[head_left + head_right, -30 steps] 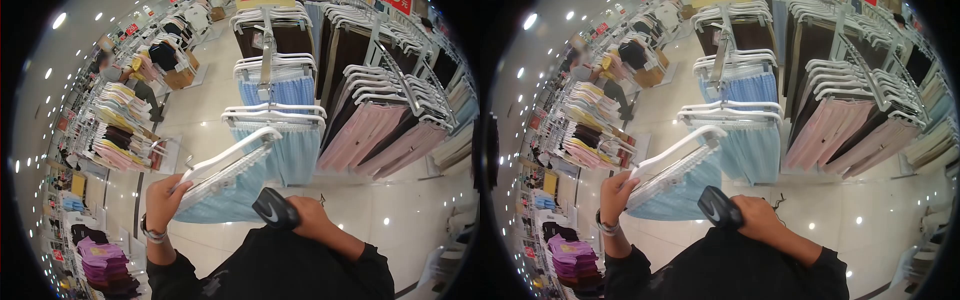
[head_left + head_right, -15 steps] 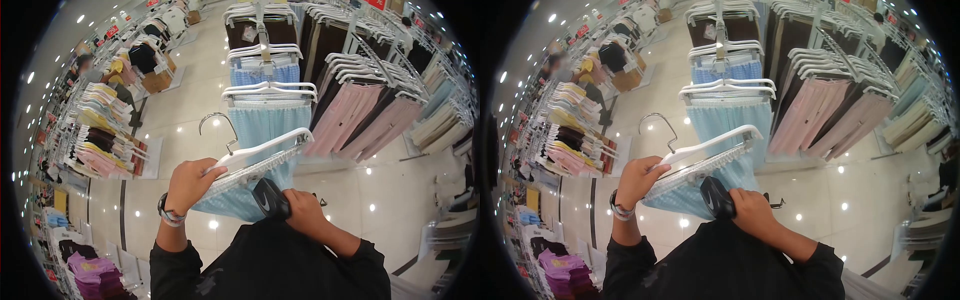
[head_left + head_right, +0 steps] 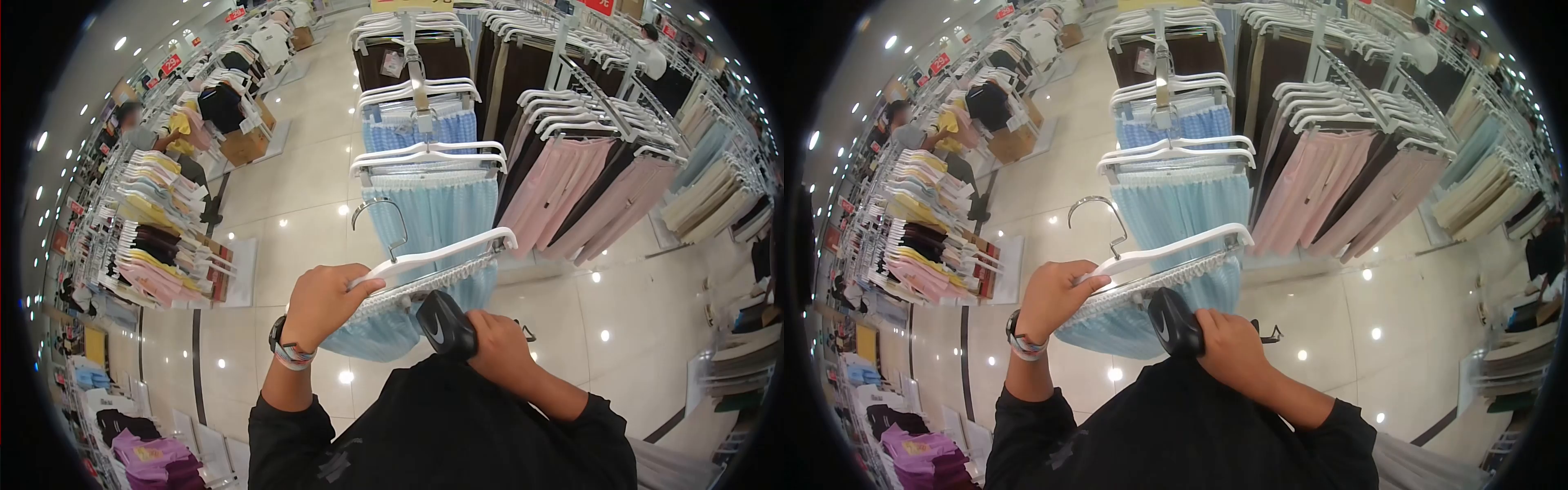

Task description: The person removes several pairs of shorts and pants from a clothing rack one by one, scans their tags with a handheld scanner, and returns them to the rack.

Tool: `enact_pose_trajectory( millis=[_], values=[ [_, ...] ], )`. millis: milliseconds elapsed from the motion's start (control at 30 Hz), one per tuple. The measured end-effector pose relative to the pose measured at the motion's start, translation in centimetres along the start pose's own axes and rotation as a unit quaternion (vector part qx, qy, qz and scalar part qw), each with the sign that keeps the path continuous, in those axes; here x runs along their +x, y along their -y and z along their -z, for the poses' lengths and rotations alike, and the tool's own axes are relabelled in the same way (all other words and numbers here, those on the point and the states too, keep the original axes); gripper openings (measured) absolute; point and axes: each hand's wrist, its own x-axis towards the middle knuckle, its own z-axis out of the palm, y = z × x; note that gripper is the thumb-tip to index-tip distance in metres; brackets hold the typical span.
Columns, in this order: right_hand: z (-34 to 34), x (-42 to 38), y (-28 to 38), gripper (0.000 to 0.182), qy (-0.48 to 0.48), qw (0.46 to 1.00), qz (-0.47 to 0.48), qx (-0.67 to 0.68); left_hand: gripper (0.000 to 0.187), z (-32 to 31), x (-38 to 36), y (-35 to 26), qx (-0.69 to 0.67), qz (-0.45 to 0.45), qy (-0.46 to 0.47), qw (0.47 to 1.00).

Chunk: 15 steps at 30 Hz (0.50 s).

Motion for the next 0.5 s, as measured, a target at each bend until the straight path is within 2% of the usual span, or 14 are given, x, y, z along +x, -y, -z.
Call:
enact_pose_trajectory(
  millis=[300,367,400,467,500],
  values=[
    [0.6,3.5,-4.6,0.04,-0.023,0.992,-0.01,0.125,0.032,-1.5,3.6,1.5,-0.012,0.053,-0.016,0.998],
    [0.3,3.8,-6.5,0.046,-0.012,0.981,-0.075,0.179,0.032,-2.2,4.1,2.3,-0.002,0.071,-0.011,0.997],
    [0.2,4.0,-7.4,0.046,-0.014,0.98,-0.075,0.184,0.032,-2.5,4.2,2.8,-0.009,0.099,-0.009,0.995],
    [0.1,4.5,-9.1,0.051,0.014,0.948,-0.163,0.272,0.028,-2.8,4.2,3.8,-0.021,0.137,-0.005,0.99],
    [0.3,5.0,-9.9,0.051,0.013,0.947,-0.164,0.277,0.028,-3.0,3.9,4.7,-0.016,0.138,-0.003,0.99]
  ],
)
